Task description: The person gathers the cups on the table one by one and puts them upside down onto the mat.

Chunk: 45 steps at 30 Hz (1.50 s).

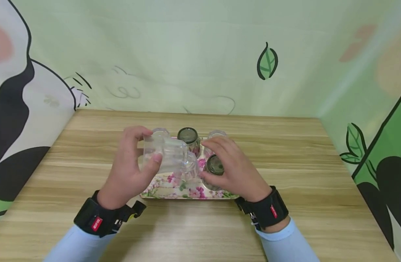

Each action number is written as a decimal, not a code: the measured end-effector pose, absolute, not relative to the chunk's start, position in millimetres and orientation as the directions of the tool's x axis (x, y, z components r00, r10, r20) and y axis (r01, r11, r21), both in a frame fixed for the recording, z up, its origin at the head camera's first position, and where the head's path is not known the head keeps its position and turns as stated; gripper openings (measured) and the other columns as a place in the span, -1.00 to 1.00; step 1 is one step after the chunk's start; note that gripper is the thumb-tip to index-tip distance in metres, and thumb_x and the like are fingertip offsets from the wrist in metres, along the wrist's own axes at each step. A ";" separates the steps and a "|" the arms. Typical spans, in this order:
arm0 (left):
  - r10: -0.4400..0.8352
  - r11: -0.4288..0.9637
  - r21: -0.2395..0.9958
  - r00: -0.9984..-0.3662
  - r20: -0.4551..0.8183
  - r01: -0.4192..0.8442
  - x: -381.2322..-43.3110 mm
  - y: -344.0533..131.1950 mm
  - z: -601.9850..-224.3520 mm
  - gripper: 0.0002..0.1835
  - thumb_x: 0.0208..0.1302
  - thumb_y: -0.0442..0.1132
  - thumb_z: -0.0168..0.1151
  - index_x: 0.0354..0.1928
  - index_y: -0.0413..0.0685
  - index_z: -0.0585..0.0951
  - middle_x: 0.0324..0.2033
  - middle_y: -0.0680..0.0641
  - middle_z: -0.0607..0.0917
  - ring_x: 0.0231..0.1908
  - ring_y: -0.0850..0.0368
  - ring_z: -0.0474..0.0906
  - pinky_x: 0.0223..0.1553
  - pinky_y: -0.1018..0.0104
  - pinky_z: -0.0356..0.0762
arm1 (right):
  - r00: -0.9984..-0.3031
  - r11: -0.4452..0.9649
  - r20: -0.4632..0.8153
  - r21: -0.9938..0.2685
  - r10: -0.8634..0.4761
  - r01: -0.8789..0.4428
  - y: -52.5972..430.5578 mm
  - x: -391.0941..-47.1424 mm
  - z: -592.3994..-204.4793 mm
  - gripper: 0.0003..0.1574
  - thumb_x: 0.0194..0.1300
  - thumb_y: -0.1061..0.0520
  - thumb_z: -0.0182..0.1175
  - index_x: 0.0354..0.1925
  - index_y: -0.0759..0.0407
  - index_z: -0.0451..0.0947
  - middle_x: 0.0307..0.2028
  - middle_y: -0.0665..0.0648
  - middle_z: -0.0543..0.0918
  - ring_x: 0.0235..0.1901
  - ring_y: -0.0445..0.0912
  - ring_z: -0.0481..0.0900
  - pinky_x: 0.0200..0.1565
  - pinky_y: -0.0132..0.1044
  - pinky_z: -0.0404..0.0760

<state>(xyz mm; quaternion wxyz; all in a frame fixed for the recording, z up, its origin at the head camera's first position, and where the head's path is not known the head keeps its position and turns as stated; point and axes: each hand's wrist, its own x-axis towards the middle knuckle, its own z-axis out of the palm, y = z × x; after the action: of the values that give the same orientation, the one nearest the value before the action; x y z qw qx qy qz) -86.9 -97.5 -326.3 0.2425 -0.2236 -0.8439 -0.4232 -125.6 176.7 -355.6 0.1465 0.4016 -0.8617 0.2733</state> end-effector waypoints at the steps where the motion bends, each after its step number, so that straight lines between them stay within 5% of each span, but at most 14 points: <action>1: 0.177 0.541 0.600 -0.778 0.603 0.589 -86.5 -95.3 -325.8 -0.40 0.17 -0.12 0.24 0.19 -0.29 0.35 0.07 -0.30 0.47 0.01 -0.08 0.41 -0.13 -0.11 0.74 | -0.630 0.523 0.477 -0.353 -0.613 -0.776 176.8 -125.6 -355.2 0.01 0.03 -0.03 0.53 0.36 0.23 0.35 0.28 0.32 0.53 0.34 0.23 0.37 0.32 0.32 0.47; 22: 0.216 0.479 0.583 -0.732 0.647 0.656 -82.0 -67.3 -325.6 -0.44 0.17 -0.03 0.15 0.11 -0.25 0.33 -0.02 -0.25 0.44 0.08 -0.07 0.32 -0.05 -0.16 0.59 | -0.567 0.404 0.546 -0.399 -0.617 -0.823 166.8 -116.4 -351.1 0.28 -0.11 -0.08 0.62 0.45 0.25 0.21 0.27 0.29 0.54 0.26 0.05 0.48 0.27 0.12 0.61; 31: 0.252 0.473 0.580 -0.732 0.633 0.664 -77.4 -64.4 -326.1 -0.42 0.19 -0.07 0.16 0.16 -0.26 0.31 0.07 -0.27 0.44 0.13 -0.07 0.35 -0.02 -0.09 0.71 | -0.561 0.358 0.554 -0.438 -0.615 -0.825 166.2 -113.1 -350.3 0.14 0.07 -0.18 0.47 0.41 0.29 0.21 0.27 0.28 0.55 0.21 0.02 0.53 0.18 0.04 0.68; 37: 0.287 0.465 0.540 -0.697 0.657 0.701 -77.9 -67.1 -323.9 -0.40 0.18 -0.08 0.18 0.18 -0.28 0.34 0.11 -0.29 0.47 0.15 -0.08 0.38 0.12 -0.13 0.57 | -0.542 0.308 0.582 -0.456 -0.606 -0.835 163.7 -111.6 -349.9 0.03 0.16 -0.21 0.40 0.36 0.32 0.26 0.25 0.28 0.53 0.24 0.04 0.49 0.21 0.08 0.64; 45: 0.337 0.530 0.522 -0.731 0.593 0.668 -78.0 -77.0 -318.2 -0.33 0.24 -0.02 0.21 0.34 -0.15 0.35 0.23 -0.24 0.52 0.22 -0.04 0.41 0.27 -0.12 0.54 | -0.515 0.235 0.634 -0.475 -0.577 -0.848 161.3 -111.1 -349.4 -0.05 0.26 -0.25 0.28 0.30 0.38 0.28 0.18 0.29 0.52 0.19 0.03 0.47 -0.02 0.00 0.76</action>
<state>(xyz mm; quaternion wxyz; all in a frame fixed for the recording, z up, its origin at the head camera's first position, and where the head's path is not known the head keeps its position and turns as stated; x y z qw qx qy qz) -78.0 -77.0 -318.2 0.2158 -0.2964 -0.8476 -0.3837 -111.1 161.3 -349.4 0.1654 0.4637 -0.7682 0.4092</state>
